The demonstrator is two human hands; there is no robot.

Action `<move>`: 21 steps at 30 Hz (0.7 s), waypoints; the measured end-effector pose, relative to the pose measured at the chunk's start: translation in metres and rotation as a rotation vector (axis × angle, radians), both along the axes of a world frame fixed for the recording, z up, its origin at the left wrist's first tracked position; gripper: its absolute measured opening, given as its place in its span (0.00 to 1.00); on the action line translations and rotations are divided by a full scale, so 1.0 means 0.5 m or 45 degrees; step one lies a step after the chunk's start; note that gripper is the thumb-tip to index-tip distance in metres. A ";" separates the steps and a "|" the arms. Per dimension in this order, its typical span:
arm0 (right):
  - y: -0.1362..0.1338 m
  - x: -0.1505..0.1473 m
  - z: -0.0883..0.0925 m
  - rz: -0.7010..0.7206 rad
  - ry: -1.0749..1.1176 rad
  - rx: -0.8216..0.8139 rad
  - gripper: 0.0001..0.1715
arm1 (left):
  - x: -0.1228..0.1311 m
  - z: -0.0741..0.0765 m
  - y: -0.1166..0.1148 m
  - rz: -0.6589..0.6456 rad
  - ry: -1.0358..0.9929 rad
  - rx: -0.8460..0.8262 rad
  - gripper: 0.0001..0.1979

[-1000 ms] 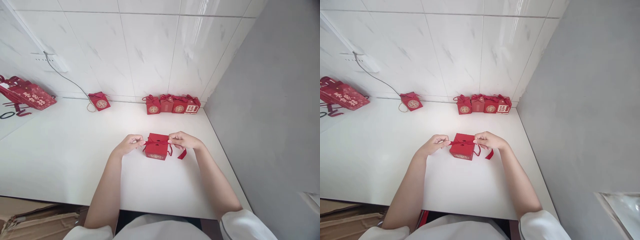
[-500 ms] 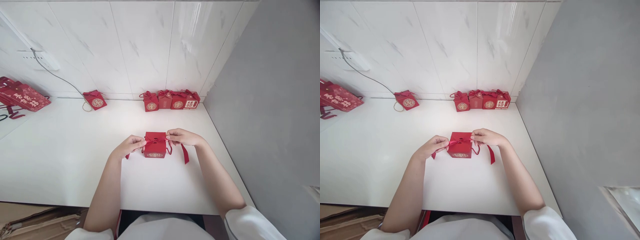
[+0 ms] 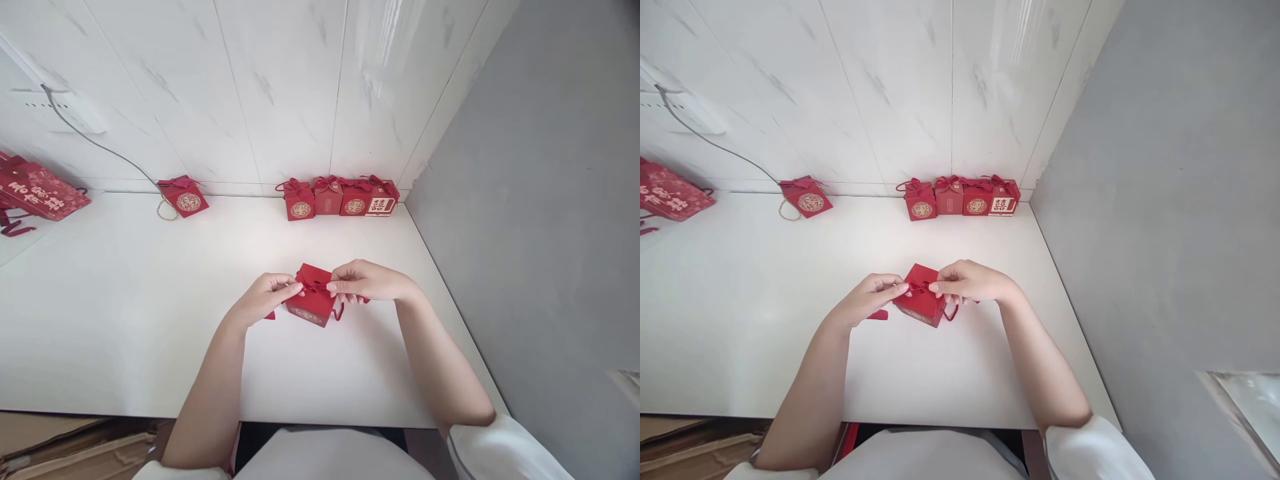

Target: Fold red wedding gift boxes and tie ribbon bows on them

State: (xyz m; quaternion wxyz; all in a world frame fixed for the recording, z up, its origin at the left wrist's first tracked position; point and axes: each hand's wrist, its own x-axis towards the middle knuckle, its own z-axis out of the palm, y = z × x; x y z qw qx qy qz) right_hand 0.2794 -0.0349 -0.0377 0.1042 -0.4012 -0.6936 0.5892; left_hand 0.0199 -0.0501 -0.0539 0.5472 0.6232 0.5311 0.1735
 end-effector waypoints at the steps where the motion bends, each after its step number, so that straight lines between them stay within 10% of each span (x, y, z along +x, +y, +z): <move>1: 0.000 -0.002 -0.002 0.004 -0.019 -0.030 0.24 | 0.000 -0.001 -0.001 -0.005 0.002 -0.022 0.21; 12: 0.023 -0.006 -0.026 -0.142 0.173 0.246 0.22 | -0.020 0.000 0.006 -0.013 -0.178 0.023 0.19; 21: 0.042 0.007 -0.040 -0.220 0.391 0.083 0.21 | -0.029 0.002 0.007 -0.027 -0.085 0.240 0.19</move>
